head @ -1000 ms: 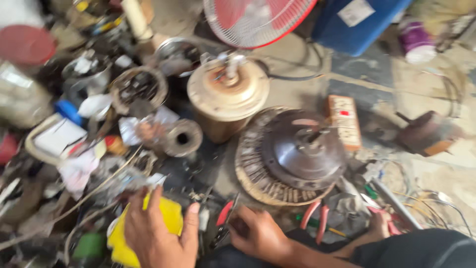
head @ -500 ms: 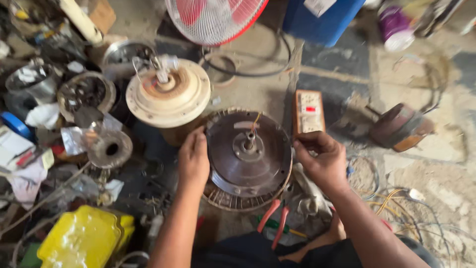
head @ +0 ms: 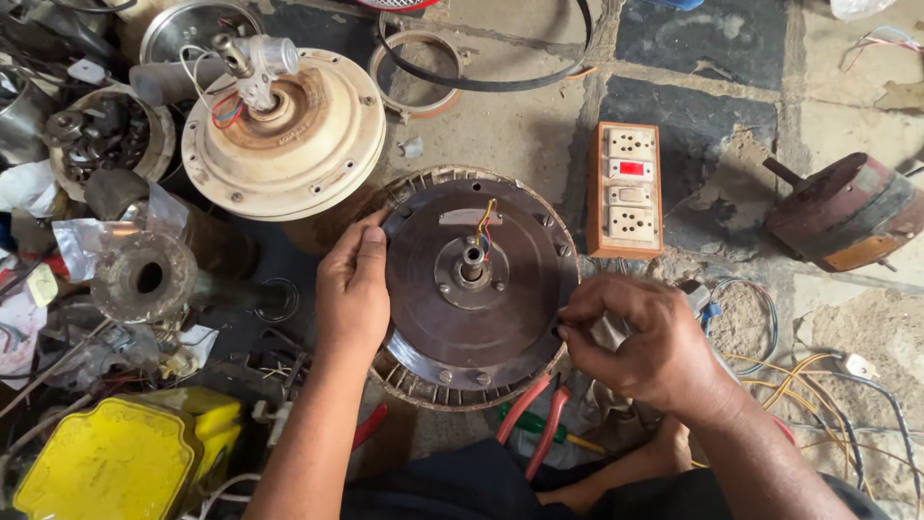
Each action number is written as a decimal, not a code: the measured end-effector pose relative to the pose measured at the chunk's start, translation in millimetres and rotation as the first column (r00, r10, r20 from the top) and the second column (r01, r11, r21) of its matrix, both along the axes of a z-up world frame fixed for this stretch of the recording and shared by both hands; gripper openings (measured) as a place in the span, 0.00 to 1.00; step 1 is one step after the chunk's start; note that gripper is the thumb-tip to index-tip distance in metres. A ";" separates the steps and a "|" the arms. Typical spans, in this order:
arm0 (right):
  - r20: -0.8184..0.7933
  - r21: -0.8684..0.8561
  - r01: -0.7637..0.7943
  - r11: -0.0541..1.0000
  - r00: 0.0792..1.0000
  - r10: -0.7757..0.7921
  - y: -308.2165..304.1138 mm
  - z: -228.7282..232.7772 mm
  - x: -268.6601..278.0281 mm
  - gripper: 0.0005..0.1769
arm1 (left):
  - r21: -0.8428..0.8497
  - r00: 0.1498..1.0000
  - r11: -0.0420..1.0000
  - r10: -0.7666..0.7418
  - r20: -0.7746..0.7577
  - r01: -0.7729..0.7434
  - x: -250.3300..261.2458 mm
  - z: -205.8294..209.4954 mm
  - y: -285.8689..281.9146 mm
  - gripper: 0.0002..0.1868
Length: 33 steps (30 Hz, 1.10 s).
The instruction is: The person disassembles a ceiling fan motor using a hammer and pliers, removing the casing and handling the internal stator and rotor components.
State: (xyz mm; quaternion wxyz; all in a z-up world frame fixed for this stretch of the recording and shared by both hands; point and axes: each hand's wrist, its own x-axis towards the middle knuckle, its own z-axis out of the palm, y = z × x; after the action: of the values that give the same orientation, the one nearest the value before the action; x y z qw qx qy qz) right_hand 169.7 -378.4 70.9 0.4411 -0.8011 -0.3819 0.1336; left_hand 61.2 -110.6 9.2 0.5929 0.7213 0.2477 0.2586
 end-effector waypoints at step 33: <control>-0.147 -0.277 0.014 0.961 0.987 -0.057 0.9 7.6 -2.4 0.14 | 0.249 0.989 0.962 0.132 -0.062 -0.113 -8.0 9.6 4.2 0.14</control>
State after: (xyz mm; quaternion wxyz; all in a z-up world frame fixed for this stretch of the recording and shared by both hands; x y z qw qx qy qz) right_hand 167.3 -377.5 78.4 0.3558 -0.8487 -0.3101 0.2387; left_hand 53.2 -106.4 18.7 0.4720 0.7817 0.2811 0.2952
